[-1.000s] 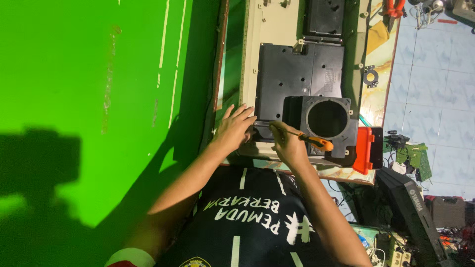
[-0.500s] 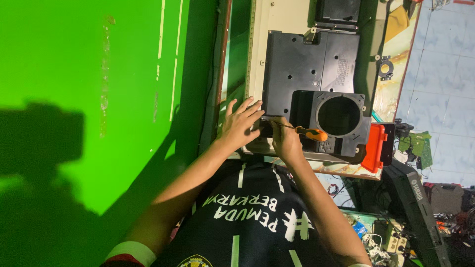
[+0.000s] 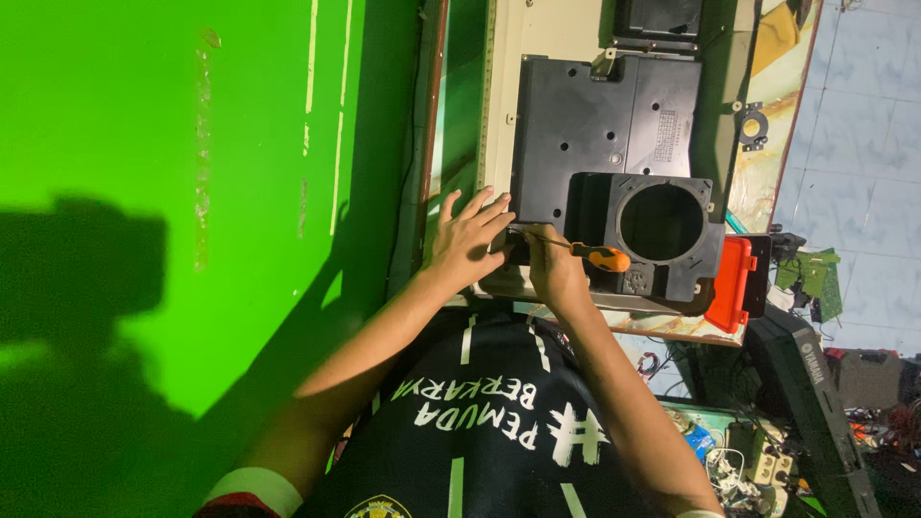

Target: The person uses a screwdriver to remove several screws from internal black plastic panels of a keyboard, then lifts and removes one of the panels by hand.

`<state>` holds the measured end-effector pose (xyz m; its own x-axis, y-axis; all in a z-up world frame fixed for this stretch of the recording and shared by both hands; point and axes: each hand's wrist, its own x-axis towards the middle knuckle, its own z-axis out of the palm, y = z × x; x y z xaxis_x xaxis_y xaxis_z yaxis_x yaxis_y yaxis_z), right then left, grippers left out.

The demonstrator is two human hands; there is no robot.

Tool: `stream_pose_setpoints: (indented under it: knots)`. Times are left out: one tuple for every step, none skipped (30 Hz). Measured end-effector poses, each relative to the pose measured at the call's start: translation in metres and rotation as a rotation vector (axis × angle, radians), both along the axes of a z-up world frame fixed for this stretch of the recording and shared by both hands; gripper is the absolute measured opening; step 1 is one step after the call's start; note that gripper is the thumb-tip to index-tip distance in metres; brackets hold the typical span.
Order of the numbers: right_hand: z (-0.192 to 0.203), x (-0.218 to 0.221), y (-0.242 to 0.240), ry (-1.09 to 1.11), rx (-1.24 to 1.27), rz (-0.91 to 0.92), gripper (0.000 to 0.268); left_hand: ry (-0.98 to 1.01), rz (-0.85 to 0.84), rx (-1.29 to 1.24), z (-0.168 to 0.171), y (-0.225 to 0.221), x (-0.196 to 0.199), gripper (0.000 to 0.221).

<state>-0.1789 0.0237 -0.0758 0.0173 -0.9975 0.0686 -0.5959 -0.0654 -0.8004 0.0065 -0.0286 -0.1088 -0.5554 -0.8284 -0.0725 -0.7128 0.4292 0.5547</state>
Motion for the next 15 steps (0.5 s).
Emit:
stream_pose_setpoints:
  knots:
    - [0.000,0.000,0.000,0.001,0.007,0.002,0.014,-0.011,0.000,0.000,0.002,0.000,0.000,0.065]
    - [-0.001,0.000,0.001,0.001,0.014,0.005,0.015,-0.022,0.000,0.000,0.004,0.000,0.000,0.065]
    - [-0.002,-0.001,0.001,0.002,0.021,0.006,0.015,-0.032,-0.001,-0.001,0.006,-0.001,-0.001,0.065]
    - [-0.003,-0.001,0.001,0.004,0.028,0.006,0.015,-0.022,0.002,0.009,0.007,-0.002,-0.001,0.065]
    - [-0.005,-0.001,0.002,0.006,0.036,0.008,0.015,-0.011,0.007,0.020,0.008,-0.002,-0.002,0.065]
    - [-0.008,-0.001,0.003,0.008,0.044,0.010,0.015,-0.001,0.012,0.031,0.008,-0.002,-0.002,0.065]
    - [-0.010,-0.001,0.003,0.026,0.053,0.011,0.015,-0.025,0.008,0.036,0.008,-0.003,-0.003,0.066]
    - [-0.013,-0.002,0.003,0.045,0.062,0.013,0.015,-0.049,0.005,0.041,0.008,-0.004,-0.003,0.067]
    - [-0.016,-0.002,0.005,0.063,0.073,0.014,0.015,-0.073,0.001,0.049,0.009,-0.004,-0.004,0.069]
    - [-0.019,-0.002,0.006,0.090,0.050,0.029,0.014,-0.067,0.001,0.032,0.010,-0.003,-0.004,0.067]
    - [-0.021,-0.002,0.005,0.117,0.025,0.043,0.013,-0.061,0.001,0.013,0.012,-0.003,-0.003,0.066]
    - [-0.023,-0.003,0.004,0.144,-0.001,0.058,0.013,-0.054,0.001,-0.006,0.015,-0.004,-0.003,0.065]
    - [-0.024,-0.003,0.003,0.152,0.017,0.063,0.014,-0.053,-0.001,0.005,0.019,-0.004,-0.002,0.063]
    - [-0.025,-0.003,0.001,0.160,0.034,0.068,0.014,-0.052,-0.004,0.016,0.025,-0.005,-0.002,0.061]
    - [-0.026,-0.003,-0.001,0.169,0.051,0.070,0.015,-0.050,-0.009,0.026,0.031,-0.007,-0.002,0.058]
